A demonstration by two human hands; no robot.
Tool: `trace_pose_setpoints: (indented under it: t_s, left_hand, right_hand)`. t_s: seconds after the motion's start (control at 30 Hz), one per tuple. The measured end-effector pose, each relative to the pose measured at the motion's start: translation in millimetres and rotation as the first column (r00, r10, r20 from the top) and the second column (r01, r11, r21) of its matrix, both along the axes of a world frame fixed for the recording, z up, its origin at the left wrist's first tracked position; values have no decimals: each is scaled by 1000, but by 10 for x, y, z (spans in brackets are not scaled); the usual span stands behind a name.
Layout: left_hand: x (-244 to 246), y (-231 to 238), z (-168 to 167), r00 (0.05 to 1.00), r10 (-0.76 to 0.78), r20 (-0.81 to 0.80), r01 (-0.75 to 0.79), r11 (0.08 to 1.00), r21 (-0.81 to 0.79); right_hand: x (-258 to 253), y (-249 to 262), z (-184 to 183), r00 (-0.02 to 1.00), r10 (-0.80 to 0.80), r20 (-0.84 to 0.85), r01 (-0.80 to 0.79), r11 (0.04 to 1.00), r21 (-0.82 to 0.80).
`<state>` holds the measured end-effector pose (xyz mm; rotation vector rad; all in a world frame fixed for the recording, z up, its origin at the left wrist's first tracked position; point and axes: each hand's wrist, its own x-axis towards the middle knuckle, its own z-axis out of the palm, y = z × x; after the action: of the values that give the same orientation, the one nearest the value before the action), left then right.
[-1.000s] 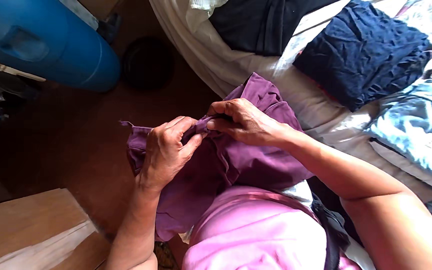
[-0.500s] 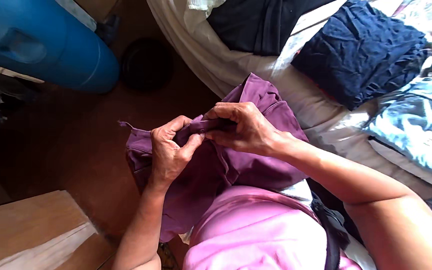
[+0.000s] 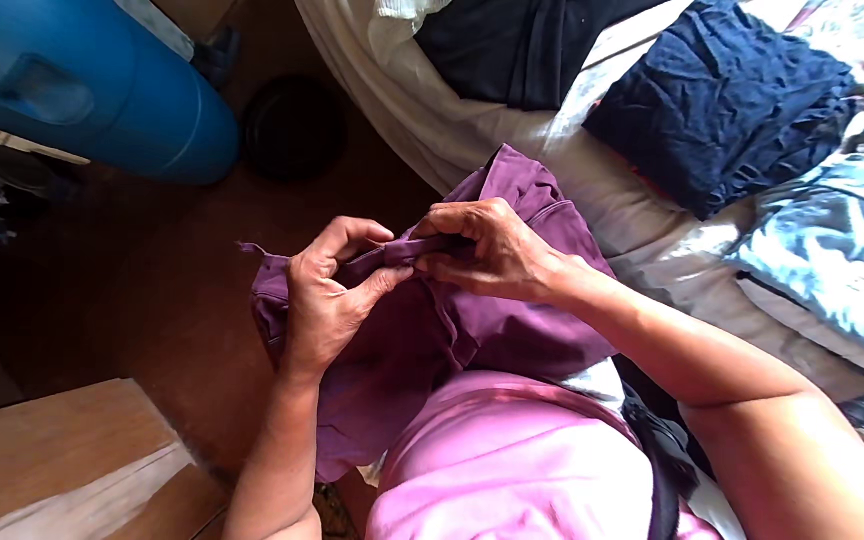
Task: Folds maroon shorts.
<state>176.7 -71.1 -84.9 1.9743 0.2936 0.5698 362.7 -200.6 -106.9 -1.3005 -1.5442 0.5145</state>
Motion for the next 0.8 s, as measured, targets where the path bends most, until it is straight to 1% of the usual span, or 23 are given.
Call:
trace_pose_setpoints:
  t_s: [0.1,0.23,0.37,0.43,0.5,0.57,0.63,0.7,0.8]
  left_hand:
    - [13,-10,-9,998,-9,54,7,999,33]
    - [4,24,-23,998,-40,50,40,999,4]
    - [-2,98,-79,995,-80,62,90,982,-167]
    - [3,134,-127,992,-97,74,112,966,-234]
    - [3,140,-166,994,-90,68,103,967,-231]
    - [-1,128,-190,997,-67,49,75,981,-180]
    - [-5,105,-187,998,-54,39,60,986,-154]
    - [-3,85,-169,997,-66,48,73,983,-166]
    - [2,96,-153,992,-107,67,117,979,-165]
  right_hand:
    - [24,0,18,999,31,7,-31,999,-21]
    - [37,-11,30,998,44,42,-41,997,-60]
    - [42,-8,56,996,86,-37,-88,993,-77]
    - [26,7,53,996,81,-35,-83,994,-73]
    - [12,18,23,998,48,45,-46,998,-45]
    - [1,40,-23,987,1,160,-4,1000,20]
    - [-6,61,-62,977,-28,212,15,998,62]
    - [-1,70,-65,980,-17,198,6,998,60]
    - [22,57,-33,996,54,64,-53,998,-16]
